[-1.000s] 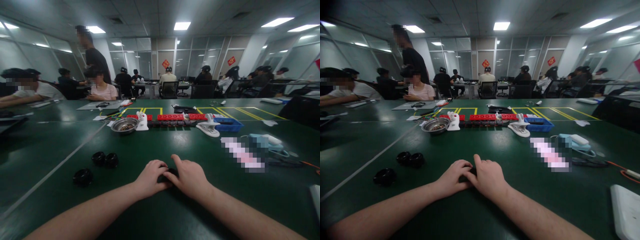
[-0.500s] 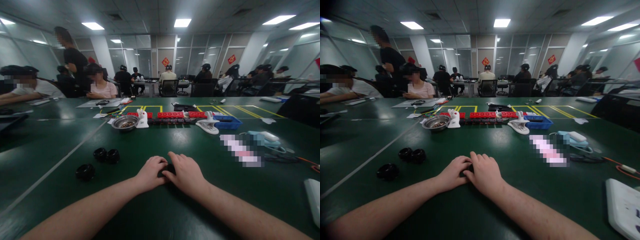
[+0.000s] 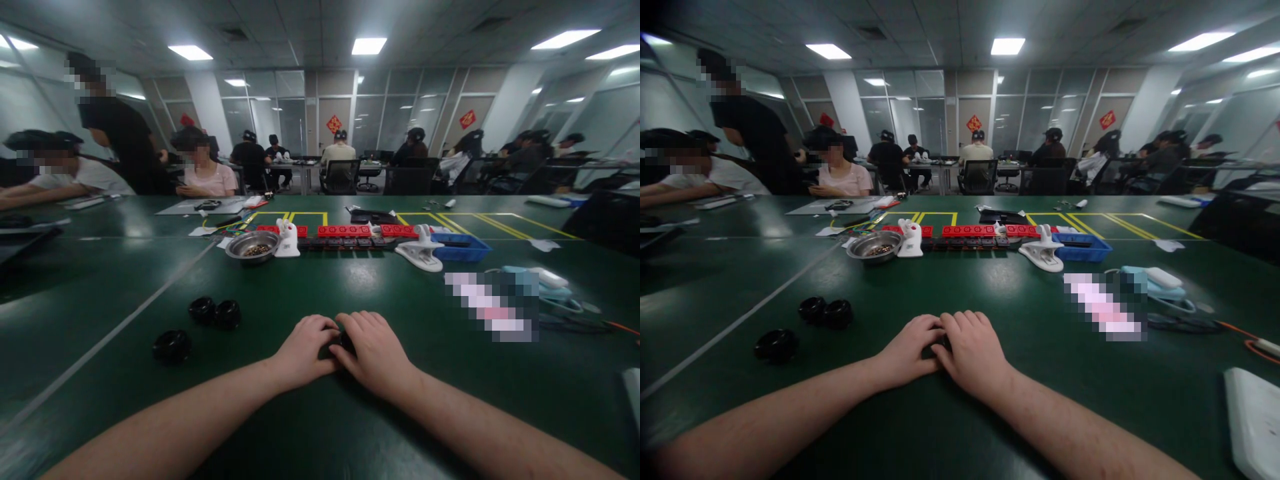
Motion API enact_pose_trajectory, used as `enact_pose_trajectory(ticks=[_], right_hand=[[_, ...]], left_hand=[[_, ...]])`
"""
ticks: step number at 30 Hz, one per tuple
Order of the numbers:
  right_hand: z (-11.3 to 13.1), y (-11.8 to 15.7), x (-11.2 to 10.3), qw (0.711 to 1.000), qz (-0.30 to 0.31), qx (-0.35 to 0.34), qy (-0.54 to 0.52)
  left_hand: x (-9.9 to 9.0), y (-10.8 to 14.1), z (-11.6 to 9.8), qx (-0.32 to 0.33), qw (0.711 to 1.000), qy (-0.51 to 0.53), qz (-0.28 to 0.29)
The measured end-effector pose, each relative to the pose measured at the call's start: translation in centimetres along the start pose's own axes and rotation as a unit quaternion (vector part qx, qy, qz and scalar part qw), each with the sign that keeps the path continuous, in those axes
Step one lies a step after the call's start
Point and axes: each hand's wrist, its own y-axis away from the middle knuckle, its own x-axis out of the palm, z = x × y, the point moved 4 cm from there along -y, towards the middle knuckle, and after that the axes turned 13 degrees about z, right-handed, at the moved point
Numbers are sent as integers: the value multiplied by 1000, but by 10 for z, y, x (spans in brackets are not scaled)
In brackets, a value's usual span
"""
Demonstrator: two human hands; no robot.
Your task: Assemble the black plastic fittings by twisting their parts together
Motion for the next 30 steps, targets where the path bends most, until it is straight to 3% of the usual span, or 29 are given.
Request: enact_pose_trajectory(ticks=[4,10,13,18,22,26,30], right_hand=[[2,1,1,999,-6,-34,-25],[4,3,-2,998,-32,-21,-42],[2,1,0,999,-13,-24,-39],[4,1,7,994,10,-86,-69],[3,4,4,986,-41,-114,-113],[-3,5,0,983,-105,-98,-116],[-5,3,4,988,-87,-84,-94]], left_hand=[[0,1,0,-5,1000,-10,-3],[0,0,0,-3,1000,-12,4],[0,0,1,-5,1000,-7,3],[0,0,0,-6,1000,-9,-1],[-1,0,-1,-10,1000,-14,5],[0,0,0,-3,1000,-14,9],[1,0,0,-2,1000,-11,0]])
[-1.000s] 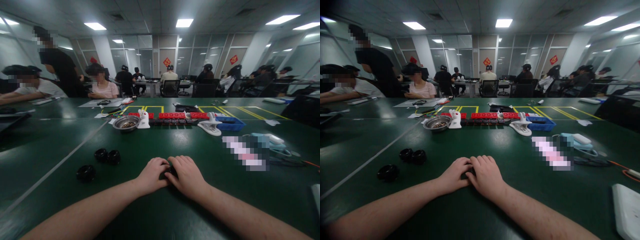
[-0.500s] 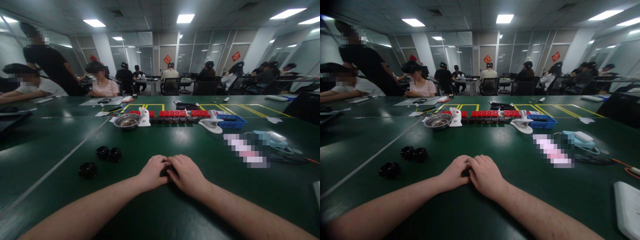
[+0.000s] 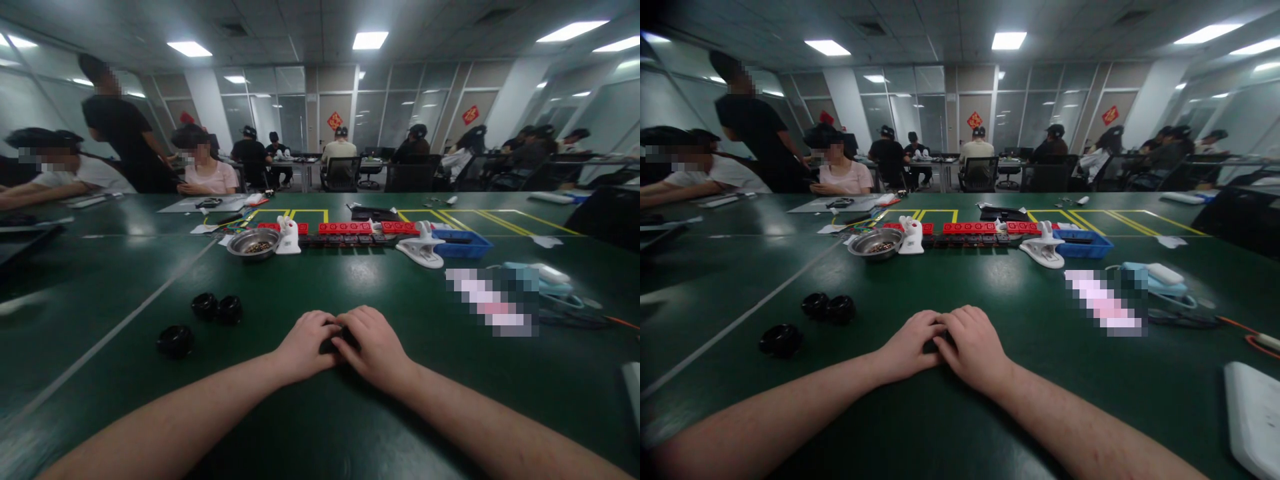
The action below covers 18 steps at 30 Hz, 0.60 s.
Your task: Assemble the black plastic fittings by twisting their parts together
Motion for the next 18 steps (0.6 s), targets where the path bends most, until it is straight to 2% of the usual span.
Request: enact_pose_trajectory(ticks=[7,11,14,18], right_hand=[[11,3,-2,998,-3,-50,-22],[6,1,-6,1000,-23,-6,-19],[-1,-1,-5,999,-16,31,-2],[-2,-1,-3,1000,11,7,-13]], left_hand=[[0,1,0,-3,1000,-9,1],[0,1,1,1,1000,-6,-2],[0,0,0,6,1000,-1,-5],[-1,0,-1,5,1000,-3,1]])
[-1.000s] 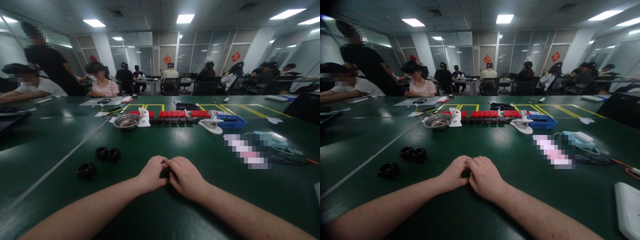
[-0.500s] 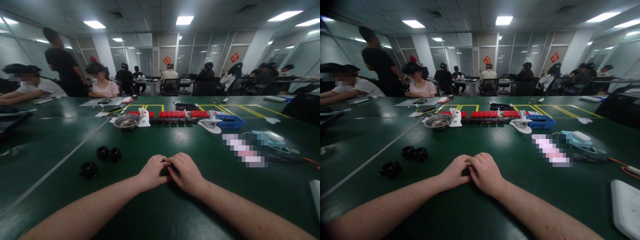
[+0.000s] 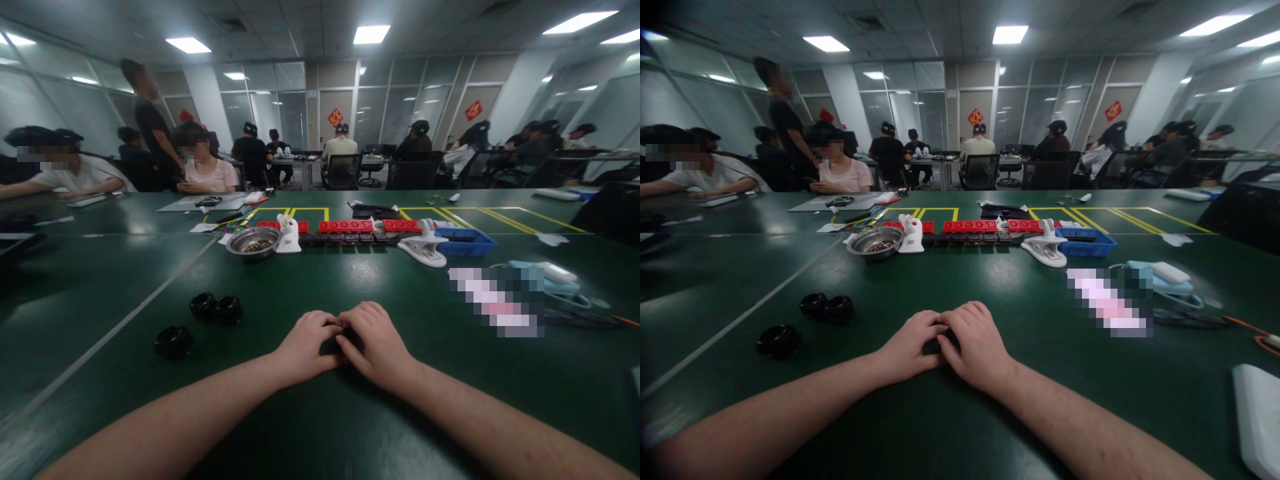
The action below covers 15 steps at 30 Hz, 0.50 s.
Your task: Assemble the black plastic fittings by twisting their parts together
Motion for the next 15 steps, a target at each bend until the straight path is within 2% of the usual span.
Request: enact_pose_trajectory(ticks=[5,10,12,15], right_hand=[[7,3,0,999,12,-45,-28],[2,2,-3,1000,-21,9,-13],[0,1,-2,1000,-16,26,-3],[3,0,1,1000,5,11,-3]], left_hand=[[0,0,1,-3,1000,-9,8],[1,-1,1,-5,1000,-4,-1],[0,0,0,-4,1000,-4,-4],[-2,1,-2,-2,1000,-7,-1]])
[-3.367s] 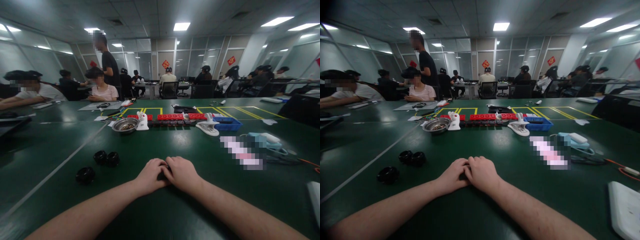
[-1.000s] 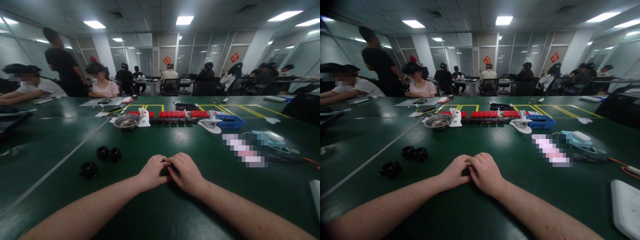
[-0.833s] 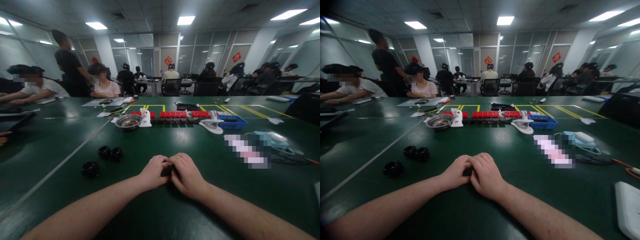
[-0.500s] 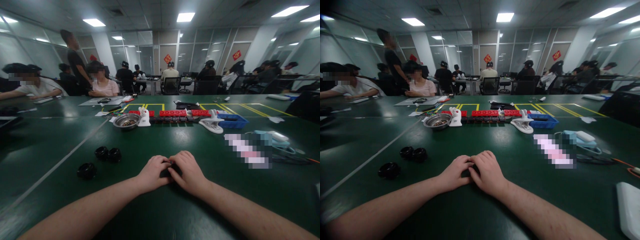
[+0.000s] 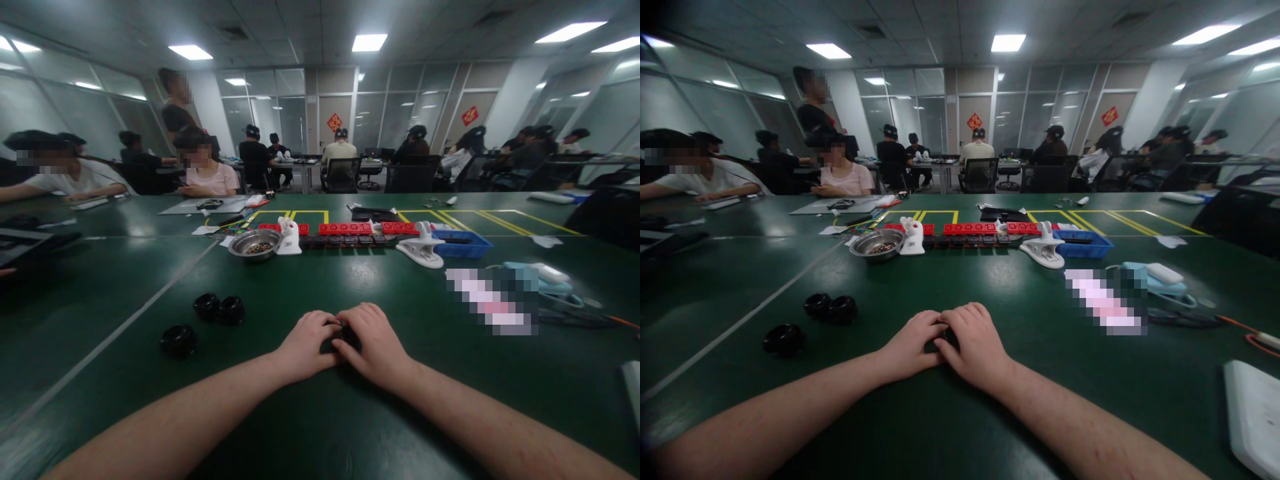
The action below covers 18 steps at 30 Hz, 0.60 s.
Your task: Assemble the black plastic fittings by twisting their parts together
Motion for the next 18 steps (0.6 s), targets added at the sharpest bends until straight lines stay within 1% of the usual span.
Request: enact_pose_trajectory(ticks=[3,5,9,11,13,16,18], right_hand=[[5,2,1,999,12,-29,-8],[6,3,0,999,10,-35,-13],[2,2,-3,999,-32,-8,-12],[-2,1,-4,999,-41,14,-4],[-3,-1,-2,999,-29,17,-3],[-1,0,1,1000,4,-14,-18],[1,1,1,999,14,-30,-25]], left_hand=[[0,0,0,1,1000,-7,6],[1,0,1,0,1000,-6,7],[3,-1,3,-1,1000,6,3],[3,-1,3,-1,1000,9,1],[2,-1,3,-2,1000,9,1],[1,-2,1,-4,1000,4,7],[1,-2,1,-4,1000,1,10]])
